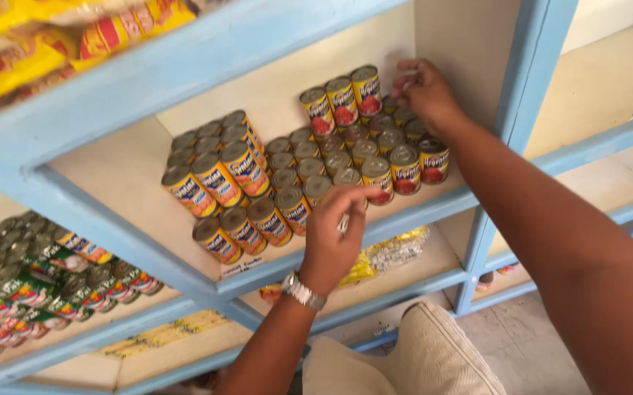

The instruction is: Stocking canned food items from a cardboard box on the floor onto grocery store shelves.

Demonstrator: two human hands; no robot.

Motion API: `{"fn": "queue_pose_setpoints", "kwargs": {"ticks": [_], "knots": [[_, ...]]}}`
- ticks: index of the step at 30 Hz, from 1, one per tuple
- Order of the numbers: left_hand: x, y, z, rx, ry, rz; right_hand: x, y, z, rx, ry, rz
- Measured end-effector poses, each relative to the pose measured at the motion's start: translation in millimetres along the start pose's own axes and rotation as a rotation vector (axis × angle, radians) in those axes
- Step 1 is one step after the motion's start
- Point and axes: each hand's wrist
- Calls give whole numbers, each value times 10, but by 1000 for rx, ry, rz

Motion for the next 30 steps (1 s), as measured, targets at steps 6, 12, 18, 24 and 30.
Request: {"fn": "queue_pose_setpoints", "kwargs": {"ticks": [6,12,18,24,30], "knots": [[65,-126,-1014,-250,41,-3,-879,58,-591,-84,-35,181],[-237,-229,-1667,-314,-177,44,-1148,88,-1292,-174,-52,223],[-360,-362,-2097,-155,-409,12,-1225,261,-2275,-257,12,35],[-814,-269,-2837,23,-682,-45,-339,394,-3104,-460,238,64],[-1226,-91,-3606,169,-801,-54,488,887,-3749,-541,538,235]]}}
Point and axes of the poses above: each hand's wrist, its own z-axis towards the middle knuckle, its own y-axis out of the palm, x = y × z, and after that the axes turned 1 degree about z, right-handed
